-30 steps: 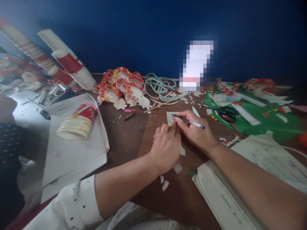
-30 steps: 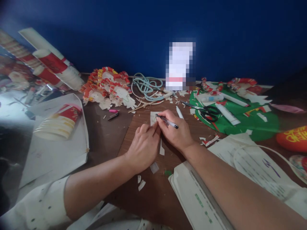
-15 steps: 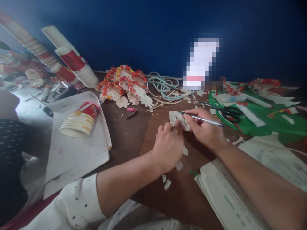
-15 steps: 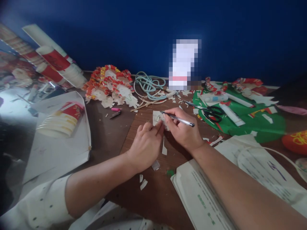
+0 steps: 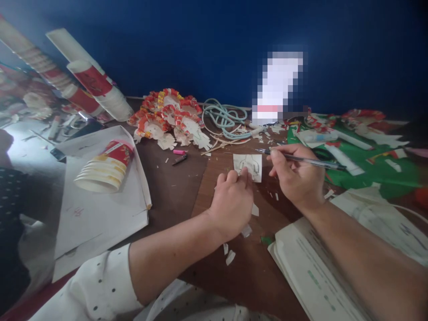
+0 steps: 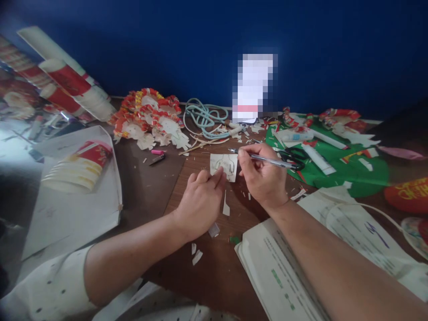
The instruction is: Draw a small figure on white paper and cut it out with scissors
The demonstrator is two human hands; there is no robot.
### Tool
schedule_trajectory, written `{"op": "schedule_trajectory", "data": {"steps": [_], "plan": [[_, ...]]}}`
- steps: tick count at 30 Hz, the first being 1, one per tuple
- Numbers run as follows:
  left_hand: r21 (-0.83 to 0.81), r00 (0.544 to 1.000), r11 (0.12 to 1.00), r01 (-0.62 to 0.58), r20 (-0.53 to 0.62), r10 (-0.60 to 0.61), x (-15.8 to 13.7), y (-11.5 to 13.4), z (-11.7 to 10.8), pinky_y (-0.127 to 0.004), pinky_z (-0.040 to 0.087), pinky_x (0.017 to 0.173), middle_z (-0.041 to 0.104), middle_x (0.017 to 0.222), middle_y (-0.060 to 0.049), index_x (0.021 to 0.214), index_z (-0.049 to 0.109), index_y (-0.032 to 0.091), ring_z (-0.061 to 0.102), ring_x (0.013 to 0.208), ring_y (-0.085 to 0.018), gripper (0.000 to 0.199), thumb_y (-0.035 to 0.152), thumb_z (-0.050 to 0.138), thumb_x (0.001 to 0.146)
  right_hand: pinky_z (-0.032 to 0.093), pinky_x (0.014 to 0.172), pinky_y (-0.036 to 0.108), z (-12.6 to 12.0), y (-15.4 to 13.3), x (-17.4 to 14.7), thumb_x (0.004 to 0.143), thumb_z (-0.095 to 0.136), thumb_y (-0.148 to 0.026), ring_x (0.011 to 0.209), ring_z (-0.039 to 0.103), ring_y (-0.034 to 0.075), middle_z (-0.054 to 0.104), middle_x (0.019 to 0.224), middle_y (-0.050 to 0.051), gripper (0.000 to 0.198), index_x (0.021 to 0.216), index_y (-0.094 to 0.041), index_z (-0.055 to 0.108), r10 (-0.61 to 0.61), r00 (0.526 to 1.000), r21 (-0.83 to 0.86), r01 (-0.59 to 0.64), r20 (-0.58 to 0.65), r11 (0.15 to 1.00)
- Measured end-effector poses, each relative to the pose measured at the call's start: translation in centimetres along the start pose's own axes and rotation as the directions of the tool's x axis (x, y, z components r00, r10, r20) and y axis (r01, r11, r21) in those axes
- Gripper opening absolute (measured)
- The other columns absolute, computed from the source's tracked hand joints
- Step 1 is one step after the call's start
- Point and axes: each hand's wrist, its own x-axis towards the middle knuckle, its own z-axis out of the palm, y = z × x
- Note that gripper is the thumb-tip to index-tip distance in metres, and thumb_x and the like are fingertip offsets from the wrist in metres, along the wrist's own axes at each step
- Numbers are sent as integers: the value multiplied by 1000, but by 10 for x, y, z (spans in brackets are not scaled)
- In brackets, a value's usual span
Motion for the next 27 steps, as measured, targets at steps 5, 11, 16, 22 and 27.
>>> {"op": "schedule_trajectory", "data": {"steps": [5, 11, 16, 22, 27], "plan": [[10, 1000, 1000, -15, 6, 15, 0, 1, -1, -42, 44, 82, 49, 147, -14, 137, 52, 7, 51, 101, -26, 47, 16, 38, 93, 47, 46, 26, 1, 2, -5, 89, 62, -41, 47, 60, 13, 67, 68, 1, 21, 93, -20, 64, -50, 996, -35, 53, 71, 998], [-29, 1000, 999, -21, 6, 21, 0, 1, 0, -42, 43, 82, 55, 139, -17, 133, 55, 6, 51, 103, -26, 44, 16, 41, 93, 53, 70, 32, 1, -3, -8, 89, 60, -31, 74, 68, 20, 71, 82, 4, 12, 90, -21, 66, -226, 942, -157, 269, 250, 950], [-92, 1000, 995, -27, -7, 26, 1, 0, 1, -43, 42, 85, 64, 118, -15, 112, 67, 9, 50, 104, -28, 31, 18, 46, 91, 52, 70, 31, 6, -5, -8, 89, 58, -27, 73, 67, 18, 70, 81, 3, 9, 87, -21, 64, -244, 915, -163, 308, 322, 937], [-129, 999, 991, -38, -31, 34, 1, 0, 2, -43, 41, 83, 65, 104, -14, 101, 69, 11, 51, 102, -28, 24, 16, 49, 89, 51, 69, 30, 9, -7, -8, 89, 58, -26, 74, 67, 18, 70, 80, 3, 9, 84, -21, 63, -209, 910, -160, 280, 357, 946], [-132, 999, 991, -37, -36, 33, 2, -1, 3, -43, 41, 82, 65, 101, -14, 99, 69, 11, 51, 101, -28, 22, 16, 50, 88, 51, 70, 31, 11, -8, -7, 89, 58, -25, 74, 67, 19, 70, 79, 3, 8, 83, -21, 63, -195, 908, -160, 269, 371, 950]]}}
